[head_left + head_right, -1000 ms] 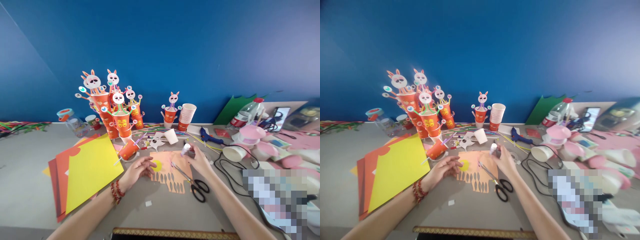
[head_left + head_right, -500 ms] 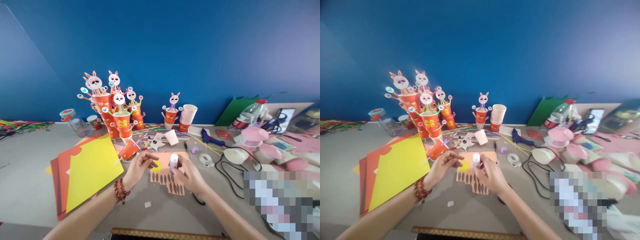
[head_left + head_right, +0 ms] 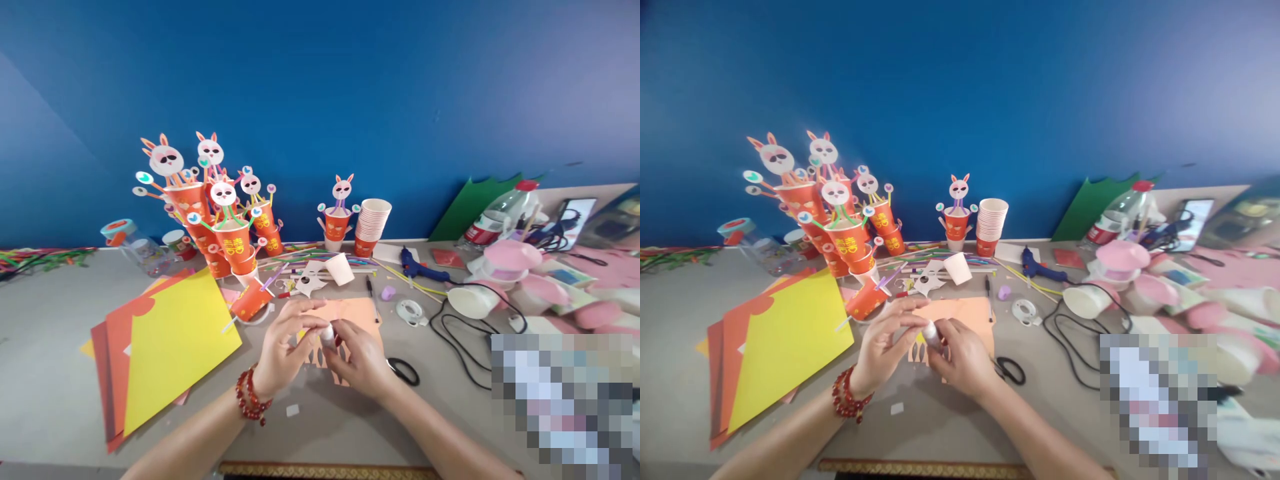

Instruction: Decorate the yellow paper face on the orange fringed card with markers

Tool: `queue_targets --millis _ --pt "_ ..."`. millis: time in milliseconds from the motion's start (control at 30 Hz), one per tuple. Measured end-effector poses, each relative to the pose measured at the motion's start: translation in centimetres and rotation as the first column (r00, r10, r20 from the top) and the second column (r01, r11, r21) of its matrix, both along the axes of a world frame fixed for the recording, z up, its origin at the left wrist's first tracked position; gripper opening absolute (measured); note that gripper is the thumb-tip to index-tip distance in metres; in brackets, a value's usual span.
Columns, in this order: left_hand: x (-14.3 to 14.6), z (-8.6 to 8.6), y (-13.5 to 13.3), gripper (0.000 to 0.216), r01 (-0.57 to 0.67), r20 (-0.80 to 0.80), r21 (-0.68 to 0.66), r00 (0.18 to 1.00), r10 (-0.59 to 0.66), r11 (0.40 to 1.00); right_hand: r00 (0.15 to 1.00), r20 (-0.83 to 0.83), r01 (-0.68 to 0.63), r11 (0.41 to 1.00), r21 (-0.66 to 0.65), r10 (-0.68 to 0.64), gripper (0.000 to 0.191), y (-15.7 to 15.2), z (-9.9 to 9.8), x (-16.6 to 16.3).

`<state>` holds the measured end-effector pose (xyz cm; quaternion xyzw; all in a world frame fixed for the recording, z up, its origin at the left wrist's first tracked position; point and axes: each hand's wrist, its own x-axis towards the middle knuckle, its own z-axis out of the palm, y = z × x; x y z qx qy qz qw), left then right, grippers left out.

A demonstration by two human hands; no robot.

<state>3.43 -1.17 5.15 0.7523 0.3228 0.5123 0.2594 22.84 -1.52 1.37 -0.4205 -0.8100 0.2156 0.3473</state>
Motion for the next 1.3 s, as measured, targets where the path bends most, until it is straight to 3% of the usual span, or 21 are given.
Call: queue_targets --millis 233,433,533,900,1300 --pt "-0.7 -0.4 -0.3 0.033 0.097 0.006 -0.007 0.995 -0.097 0.995 1.0 -0.022 -0.021 1.0 0.007 0.021 0.012 -0.1 0.0 0.1" --pt "-0.8 -1.0 -0.1 0.042 0.023 -0.124 0.293 0.992 0.014 0.956 0.999 -0.03 -0.022 1.0 -0.004 0.022 0.013 -0.1 0.1 0.4" --pt "-0.6 -1.0 0.1 0.046 0.026 -0.164 0.36 0.986 0.036 0.932 0.999 -0.035 -0.022 1.0 0.015 0.022 0.013 -0.1 0.1 0.6" --pt "-0.8 -1.6 0.3 0.057 0.042 -0.24 0.408 0.969 0.063 0.912 0.999 -0.043 -0.016 0.999 0.046 0.018 0.015 0.1 0.4 0.8" --pt "-0.7 -1.6 0.3 0.056 0.052 -0.217 0.365 0.976 0.03 0.93 1.0 0.007 -0.017 0.994 0.111 0.017 0.015 0.3 0.1 1.1"
